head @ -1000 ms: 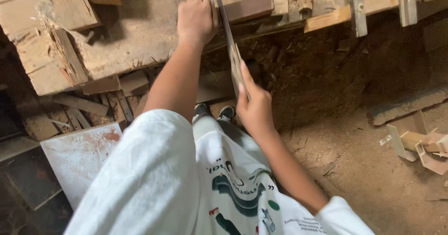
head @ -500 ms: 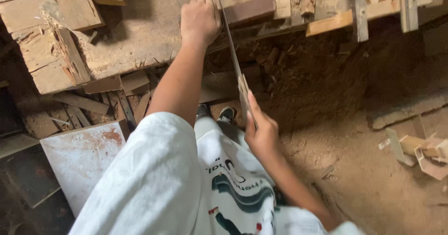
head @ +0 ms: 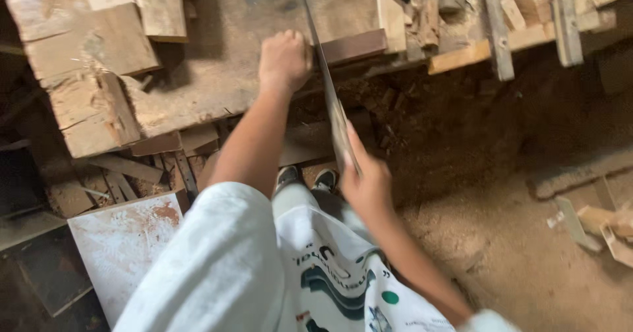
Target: The person hammers nails into small wooden blocks on a workbench, then uses a hand saw to cut a reddish-brown block. The person continues hammering nails into the cut pieces.
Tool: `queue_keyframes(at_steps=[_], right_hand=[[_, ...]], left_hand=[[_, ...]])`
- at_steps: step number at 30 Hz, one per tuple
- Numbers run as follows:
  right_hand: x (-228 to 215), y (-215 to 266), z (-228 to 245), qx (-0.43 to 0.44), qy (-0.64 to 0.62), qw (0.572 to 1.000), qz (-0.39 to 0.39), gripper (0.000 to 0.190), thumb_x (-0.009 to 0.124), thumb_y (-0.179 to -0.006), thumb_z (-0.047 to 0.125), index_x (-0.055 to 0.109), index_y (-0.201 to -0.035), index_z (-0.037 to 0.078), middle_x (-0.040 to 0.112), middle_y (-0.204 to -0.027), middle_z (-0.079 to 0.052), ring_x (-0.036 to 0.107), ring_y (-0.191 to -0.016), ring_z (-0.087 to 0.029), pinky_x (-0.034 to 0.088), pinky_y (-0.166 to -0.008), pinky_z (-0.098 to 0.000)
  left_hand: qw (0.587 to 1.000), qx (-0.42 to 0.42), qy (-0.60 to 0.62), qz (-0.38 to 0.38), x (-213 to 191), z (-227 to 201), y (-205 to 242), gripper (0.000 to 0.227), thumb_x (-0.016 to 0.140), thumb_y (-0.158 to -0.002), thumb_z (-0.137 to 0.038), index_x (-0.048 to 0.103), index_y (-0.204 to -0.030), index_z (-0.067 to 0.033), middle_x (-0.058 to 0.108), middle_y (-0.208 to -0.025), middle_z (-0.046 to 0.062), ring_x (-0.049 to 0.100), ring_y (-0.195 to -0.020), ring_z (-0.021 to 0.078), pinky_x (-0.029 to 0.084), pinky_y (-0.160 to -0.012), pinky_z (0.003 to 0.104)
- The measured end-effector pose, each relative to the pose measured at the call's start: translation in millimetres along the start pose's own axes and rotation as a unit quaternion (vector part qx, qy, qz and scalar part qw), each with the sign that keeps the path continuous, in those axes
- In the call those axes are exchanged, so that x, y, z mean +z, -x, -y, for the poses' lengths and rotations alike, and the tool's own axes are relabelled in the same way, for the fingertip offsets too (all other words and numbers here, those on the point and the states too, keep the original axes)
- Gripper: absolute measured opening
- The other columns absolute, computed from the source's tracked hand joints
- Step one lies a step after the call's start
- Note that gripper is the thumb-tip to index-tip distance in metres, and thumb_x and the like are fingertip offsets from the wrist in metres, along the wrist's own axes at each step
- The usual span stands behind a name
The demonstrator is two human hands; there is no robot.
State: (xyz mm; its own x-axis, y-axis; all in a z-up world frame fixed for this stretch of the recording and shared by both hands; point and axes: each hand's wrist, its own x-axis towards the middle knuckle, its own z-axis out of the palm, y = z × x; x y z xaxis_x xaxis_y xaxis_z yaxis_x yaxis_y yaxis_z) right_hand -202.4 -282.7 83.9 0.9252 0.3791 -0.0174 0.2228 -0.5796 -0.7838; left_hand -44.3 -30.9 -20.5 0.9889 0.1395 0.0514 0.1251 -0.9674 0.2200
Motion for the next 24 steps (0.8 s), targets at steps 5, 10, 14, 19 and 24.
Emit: queue_keyframes(at_steps=[5,10,14,19,24], right_hand=[[10,-15,-10,0.028,0.033,0.999,0.025,0.060,0.057,-0.099,0.000,0.045,-0.157,0.013,0.070,-0.087,-0.027,0.072,-0.074,-0.030,0.057,-0.073,-0.0385],[-11,9,4,-0.036,-0.015,0.999,0.002,0.060,0.055,-0.097,-0.002,0.044,-0.155,0.011,0.073,-0.111,-0.026,0.077,-0.081,-0.026,0.058,-0.073,-0.0348],[4,-23,-11,-0.118,-0.052,0.991,-0.031,0.059,0.056,-0.101,-0.003,0.043,-0.158,0.008,0.071,-0.119,-0.029,0.074,-0.104,-0.031,0.059,-0.084,-0.0369],[-7,17,-1,0.012,-0.029,0.999,0.041,0.059,0.053,-0.098,0.002,0.040,-0.156,0.009,0.076,-0.091,-0.017,0.070,-0.066,-0.024,0.056,-0.061,-0.0359],[-9,-3,3,-0.056,0.019,0.998,-0.005,0.061,0.057,-0.101,0.000,0.044,-0.159,0.010,0.068,-0.098,-0.028,0.068,-0.082,-0.039,0.056,-0.073,-0.0418]], left_hand=[[0.996,-0.014,0.002,-0.087,2,4,-6,0.028,0.052,-0.095,-0.028,0.068,-0.092,-0.0054,0.070,-0.093,0.018,0.067,-0.089,0.0357,0.051,-0.076,0.048],[0.995,0.000,-0.005,-0.102,2,6,-6,0.027,0.053,-0.093,-0.027,0.068,-0.089,-0.0044,0.070,-0.090,0.018,0.067,-0.087,0.0349,0.051,-0.076,0.048],[0.993,0.033,0.023,-0.113,5,2,4,0.029,0.054,-0.099,-0.029,0.069,-0.090,-0.0056,0.071,-0.090,0.017,0.067,-0.089,0.0371,0.050,-0.076,0.050],[0.993,0.000,0.015,-0.118,1,4,1,0.029,0.054,-0.099,-0.028,0.069,-0.089,-0.0053,0.070,-0.090,0.017,0.067,-0.088,0.0366,0.050,-0.077,0.050],[0.993,0.013,0.024,-0.111,6,1,5,0.028,0.054,-0.098,-0.027,0.068,-0.090,-0.0045,0.070,-0.091,0.017,0.067,-0.089,0.0362,0.050,-0.077,0.050]])
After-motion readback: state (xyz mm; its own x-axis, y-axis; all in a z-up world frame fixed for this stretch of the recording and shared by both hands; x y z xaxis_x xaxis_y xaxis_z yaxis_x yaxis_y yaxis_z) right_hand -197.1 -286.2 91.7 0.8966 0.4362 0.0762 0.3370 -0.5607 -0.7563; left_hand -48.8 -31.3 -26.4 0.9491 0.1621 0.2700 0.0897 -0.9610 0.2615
